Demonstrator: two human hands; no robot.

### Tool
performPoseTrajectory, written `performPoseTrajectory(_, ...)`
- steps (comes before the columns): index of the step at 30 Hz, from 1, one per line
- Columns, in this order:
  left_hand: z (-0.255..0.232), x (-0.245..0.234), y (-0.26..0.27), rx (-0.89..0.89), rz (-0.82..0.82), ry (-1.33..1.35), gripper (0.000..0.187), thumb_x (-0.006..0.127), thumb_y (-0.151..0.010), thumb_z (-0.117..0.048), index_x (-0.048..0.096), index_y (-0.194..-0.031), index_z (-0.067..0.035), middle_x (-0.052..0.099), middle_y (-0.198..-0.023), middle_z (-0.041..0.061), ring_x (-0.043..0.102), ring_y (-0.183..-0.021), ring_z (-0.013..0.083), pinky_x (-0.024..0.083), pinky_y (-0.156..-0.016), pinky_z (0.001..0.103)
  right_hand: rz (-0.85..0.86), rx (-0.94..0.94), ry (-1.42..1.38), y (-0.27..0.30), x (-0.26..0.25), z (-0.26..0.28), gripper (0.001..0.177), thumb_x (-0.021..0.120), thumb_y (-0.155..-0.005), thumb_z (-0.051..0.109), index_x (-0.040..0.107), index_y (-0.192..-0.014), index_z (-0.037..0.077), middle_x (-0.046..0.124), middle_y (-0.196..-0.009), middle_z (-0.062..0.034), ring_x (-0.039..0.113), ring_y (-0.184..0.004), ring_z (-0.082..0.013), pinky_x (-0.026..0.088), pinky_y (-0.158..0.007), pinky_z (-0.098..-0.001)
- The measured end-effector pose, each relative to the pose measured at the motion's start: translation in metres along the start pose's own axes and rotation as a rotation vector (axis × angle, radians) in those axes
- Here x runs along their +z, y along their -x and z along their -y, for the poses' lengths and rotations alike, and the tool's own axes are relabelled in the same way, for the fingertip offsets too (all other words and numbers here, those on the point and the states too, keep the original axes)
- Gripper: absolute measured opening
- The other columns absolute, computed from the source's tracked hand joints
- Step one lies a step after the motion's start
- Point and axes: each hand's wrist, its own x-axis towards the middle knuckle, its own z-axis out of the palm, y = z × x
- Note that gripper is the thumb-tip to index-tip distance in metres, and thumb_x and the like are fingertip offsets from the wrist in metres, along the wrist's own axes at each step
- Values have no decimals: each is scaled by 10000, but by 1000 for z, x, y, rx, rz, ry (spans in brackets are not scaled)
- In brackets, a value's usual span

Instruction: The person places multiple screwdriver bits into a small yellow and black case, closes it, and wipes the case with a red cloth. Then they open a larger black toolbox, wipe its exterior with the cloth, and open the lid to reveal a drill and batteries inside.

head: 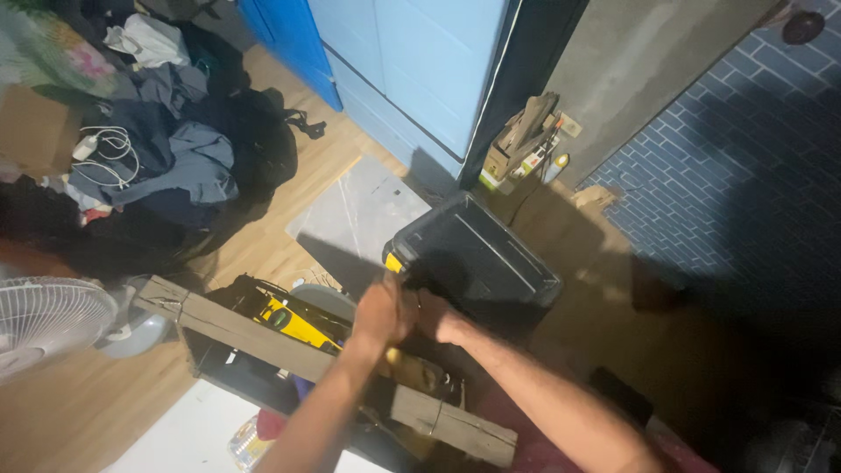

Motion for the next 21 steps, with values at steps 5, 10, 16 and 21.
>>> performPoseTrajectory(5,54,54,-107,53,169,-436,407,478,-1081,-371,526,-1337,-58,621,-1146,405,714,-936,502,601,-787,501,7,119,42,4,-11,12,545,603,-973,332,478,-1382,-7,668,-1219,-295,649,-1162,-425,516,-982,-477)
performPoseTrajectory(10,77,84,-162,-520,197,408,733,640,-952,-584,566,-1281,67,711,-1104,289,705,-1007,399,557,-914,455,109,245,6,4,-23,21,574,554,-990,356,431,-1425,3,627,-1281,-285,628,-1201,-424,480,-1009,-508)
performPoseTrajectory(16,61,94,-148,-825,90,1331,700,883,-774,-411,635,-1219,69,722,-1133,202,707,-995,354,572,-899,498,30,-36,-96,11,-20,9,623,526,-1014,404,432,-1408,-70,586,-1318,-328,573,-1245,-466,445,-1054,-504)
performPoseTrajectory(21,68,90,-145,-746,238,1502,611,837,-787,-367,659,-1218,28,717,-1096,192,686,-943,343,558,-859,496,-12,61,-9,8,-8,5,643,565,-989,337,415,-1439,-98,560,-1357,-358,563,-1290,-450,437,-1098,-481)
